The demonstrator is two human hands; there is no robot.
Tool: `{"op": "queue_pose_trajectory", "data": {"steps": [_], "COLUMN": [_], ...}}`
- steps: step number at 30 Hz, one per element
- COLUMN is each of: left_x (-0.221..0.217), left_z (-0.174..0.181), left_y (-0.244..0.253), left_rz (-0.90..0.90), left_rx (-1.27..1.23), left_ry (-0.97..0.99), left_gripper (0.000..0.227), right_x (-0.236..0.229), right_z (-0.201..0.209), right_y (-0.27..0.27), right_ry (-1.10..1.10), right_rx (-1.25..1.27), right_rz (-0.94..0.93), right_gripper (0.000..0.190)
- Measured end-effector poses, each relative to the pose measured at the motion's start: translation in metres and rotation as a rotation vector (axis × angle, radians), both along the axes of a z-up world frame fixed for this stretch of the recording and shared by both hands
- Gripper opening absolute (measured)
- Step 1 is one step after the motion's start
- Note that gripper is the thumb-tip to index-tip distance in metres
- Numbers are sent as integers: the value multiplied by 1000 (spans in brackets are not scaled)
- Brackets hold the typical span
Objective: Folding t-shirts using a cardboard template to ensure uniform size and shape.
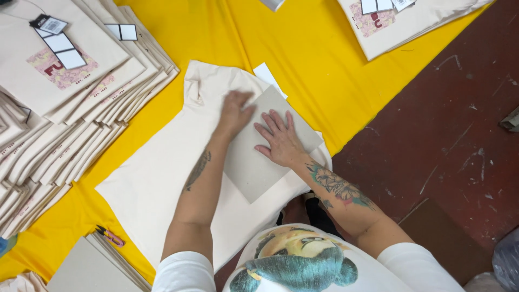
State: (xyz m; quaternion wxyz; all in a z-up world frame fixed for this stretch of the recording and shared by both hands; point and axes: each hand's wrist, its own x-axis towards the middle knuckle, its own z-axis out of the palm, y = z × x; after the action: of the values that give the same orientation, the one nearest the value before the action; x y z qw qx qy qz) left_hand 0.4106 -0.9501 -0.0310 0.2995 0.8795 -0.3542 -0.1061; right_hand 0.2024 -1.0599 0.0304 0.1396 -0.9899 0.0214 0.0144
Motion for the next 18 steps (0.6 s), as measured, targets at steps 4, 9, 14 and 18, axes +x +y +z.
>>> {"op": "queue_pose_trajectory", "data": {"steps": [4,9,14,18], "left_x": [74,94,42,-74], "left_z": [1,6,44,42], "left_y": [42,62,63,77], "left_rz": [389,630,493,31], "left_rx": [47,386,49,-237], "left_ry": [-500,70,188,78], "left_gripper": [76,88,52,46], "right_x": [3,1,0,4], "right_z": [8,9,-6,-55], "right_y": [-4,-6,-12,-24], "right_ry": [102,62,-84,-341], "right_rx": [-40,-42,-45,53], "right_rz": [34,39,49,71], "right_gripper": [68,69,65,36]}}
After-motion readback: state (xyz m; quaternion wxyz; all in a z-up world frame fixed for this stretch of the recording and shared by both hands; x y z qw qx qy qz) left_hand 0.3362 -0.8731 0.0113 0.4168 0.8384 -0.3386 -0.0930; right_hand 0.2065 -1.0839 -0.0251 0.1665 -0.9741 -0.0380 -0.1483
